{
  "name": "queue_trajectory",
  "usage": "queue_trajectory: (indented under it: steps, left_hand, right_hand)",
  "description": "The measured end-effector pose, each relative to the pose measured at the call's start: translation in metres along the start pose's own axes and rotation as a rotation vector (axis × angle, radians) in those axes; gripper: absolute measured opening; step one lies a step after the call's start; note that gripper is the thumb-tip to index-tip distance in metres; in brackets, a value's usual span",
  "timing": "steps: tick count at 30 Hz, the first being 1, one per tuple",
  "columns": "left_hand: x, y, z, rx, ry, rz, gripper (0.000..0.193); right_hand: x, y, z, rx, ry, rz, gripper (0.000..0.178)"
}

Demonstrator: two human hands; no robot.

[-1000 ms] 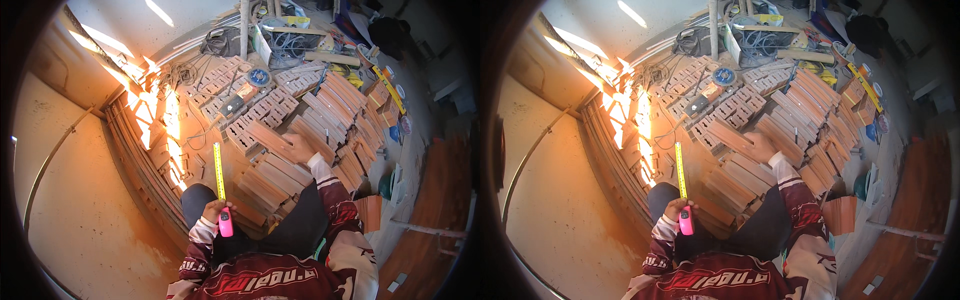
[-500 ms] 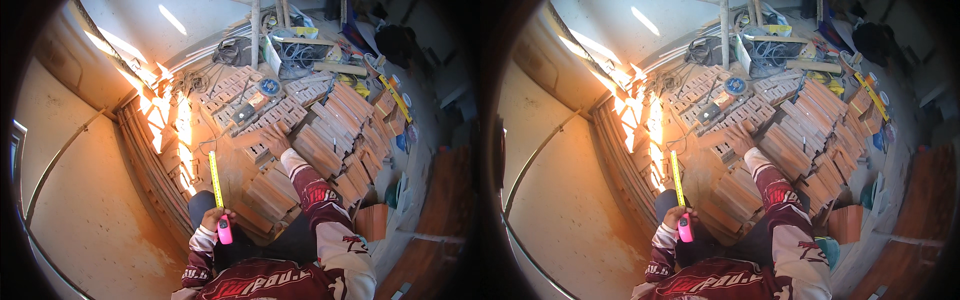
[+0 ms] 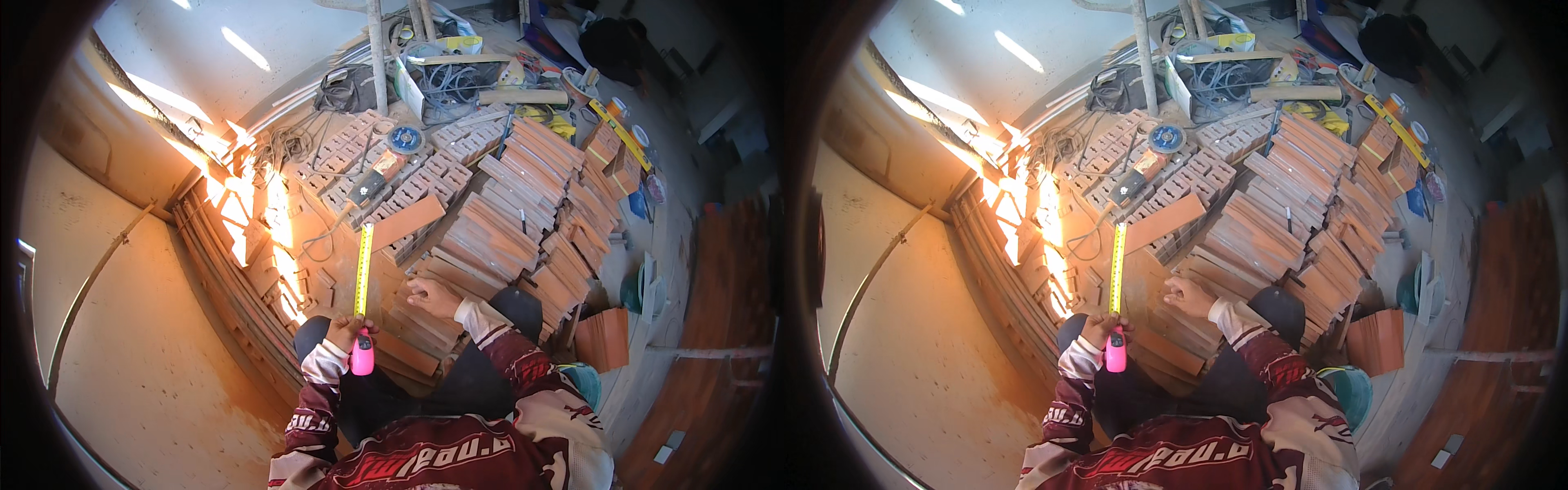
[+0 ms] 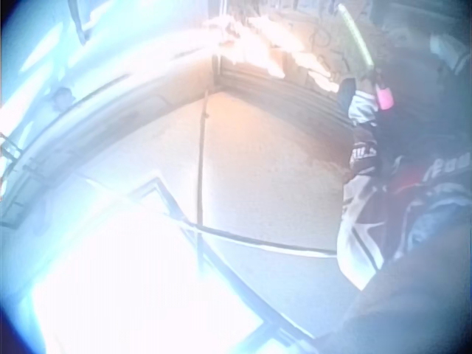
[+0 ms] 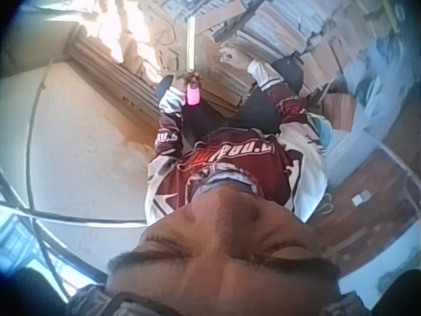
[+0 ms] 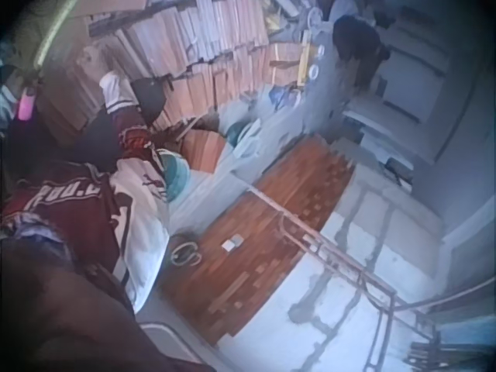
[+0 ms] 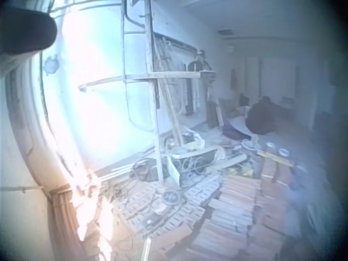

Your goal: The person applies adhesive to a wall and places terracotta tiles in a staggered pattern. They then retrieve more tiles from a bucket, measure the wall with a tape measure, and continue arranging tiles along the wall.

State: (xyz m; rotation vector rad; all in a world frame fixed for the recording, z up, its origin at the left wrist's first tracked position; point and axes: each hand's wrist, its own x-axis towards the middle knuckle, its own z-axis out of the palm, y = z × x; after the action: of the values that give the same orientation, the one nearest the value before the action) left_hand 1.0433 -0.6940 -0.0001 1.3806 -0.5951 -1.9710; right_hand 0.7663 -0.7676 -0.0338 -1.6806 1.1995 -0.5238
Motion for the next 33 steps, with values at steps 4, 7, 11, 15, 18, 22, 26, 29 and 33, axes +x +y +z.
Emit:
queue_trajectory:
  steps: [4, 7, 11, 15, 18, 22, 26, 29, 33]
  left_hand:
    - [0.004, 0.002, 0.002, 0.011, -0.051, -0.011, 0.028]
    - [0.006, -0.003, -0.002, -0.042, -0.099, -0.049, 0.028]
    - [0.002, -0.013, -0.019, -0.209, -0.129, -0.103, 0.028]
    - [-0.006, -0.013, -0.027, -0.307, -0.145, -0.158, 0.025]
    - [-0.019, -0.014, -0.021, -0.305, -0.063, -0.122, 0.026]
    - [-0.019, -0.021, -0.034, -0.291, 0.015, -0.203, 0.027]
    - [-0.020, -0.022, -0.046, -0.271, 0.000, -0.277, 0.028]
    - [-0.016, -0.021, -0.052, -0.241, 0.003, -0.267, 0.028]
    - [-0.014, -0.014, -0.036, -0.273, -0.069, -0.285, 0.028]
  right_hand:
    - [-0.026, -0.010, -0.020, -0.134, 0.052, -0.024, 0.042]
    - [-0.041, 0.005, -0.058, -0.229, 0.373, -0.044, 0.040]
    - [-0.057, 0.024, -0.107, -0.494, 0.586, -0.029, 0.038]
    - [-0.020, 0.019, -0.101, -0.488, 0.418, -0.007, 0.038]
    - [0.014, 0.009, -0.071, -0.425, 0.425, -0.155, 0.038]
    - [-0.023, -0.020, -0.088, -0.232, 0.856, -0.319, 0.034]
    - [-0.088, 0.053, -0.156, -0.262, 1.303, -0.100, 0.028]
    - [-0.128, 0.141, -0.196, -0.519, 1.054, 0.543, 0.059]
    - [-0.155, 0.219, -0.210, -0.830, 0.865, 0.622, 0.066]
